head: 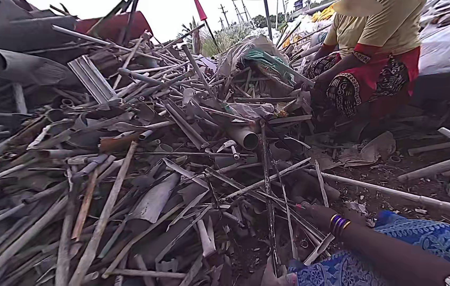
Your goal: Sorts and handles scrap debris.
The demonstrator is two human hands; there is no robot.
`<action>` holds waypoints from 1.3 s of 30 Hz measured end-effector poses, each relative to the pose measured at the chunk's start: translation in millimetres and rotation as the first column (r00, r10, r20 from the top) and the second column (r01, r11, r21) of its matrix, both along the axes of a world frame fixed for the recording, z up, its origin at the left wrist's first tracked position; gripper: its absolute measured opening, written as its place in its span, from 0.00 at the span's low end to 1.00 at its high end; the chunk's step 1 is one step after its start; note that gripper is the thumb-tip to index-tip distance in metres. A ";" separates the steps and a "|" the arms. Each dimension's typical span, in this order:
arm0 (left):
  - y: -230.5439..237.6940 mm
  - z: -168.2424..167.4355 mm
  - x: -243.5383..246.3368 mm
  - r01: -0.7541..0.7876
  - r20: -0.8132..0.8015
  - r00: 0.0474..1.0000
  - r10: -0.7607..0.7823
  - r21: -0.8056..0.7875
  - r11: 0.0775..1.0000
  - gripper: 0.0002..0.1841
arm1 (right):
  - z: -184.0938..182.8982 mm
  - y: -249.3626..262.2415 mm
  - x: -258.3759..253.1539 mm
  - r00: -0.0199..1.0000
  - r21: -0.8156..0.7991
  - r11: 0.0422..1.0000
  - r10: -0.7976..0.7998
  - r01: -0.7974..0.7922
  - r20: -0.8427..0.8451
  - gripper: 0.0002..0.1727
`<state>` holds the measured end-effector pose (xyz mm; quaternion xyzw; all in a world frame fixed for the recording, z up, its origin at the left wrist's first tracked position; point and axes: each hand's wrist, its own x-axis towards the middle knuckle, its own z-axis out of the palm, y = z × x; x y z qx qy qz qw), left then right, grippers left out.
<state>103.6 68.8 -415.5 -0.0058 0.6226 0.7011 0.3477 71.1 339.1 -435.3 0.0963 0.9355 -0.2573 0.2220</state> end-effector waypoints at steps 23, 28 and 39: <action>-21.4 -0.6 -19.3 -0.079 0.214 0.977 -0.017 0.433 0.898 0.20 | 37.5 -26.4 -21.1 0.990 0.080 0.986 0.142 -0.143 0.013 0.29; -24.1 3.7 -20.6 -0.023 0.193 0.980 -0.055 0.382 0.924 0.18 | 54.4 -42.7 -9.4 0.957 0.254 0.924 0.289 -0.285 0.022 0.29; -18.3 9.9 -23.3 0.136 0.112 0.983 -0.145 0.084 0.987 0.31 | 41.5 -34.3 -23.7 0.988 0.361 0.920 0.145 -0.156 0.056 0.30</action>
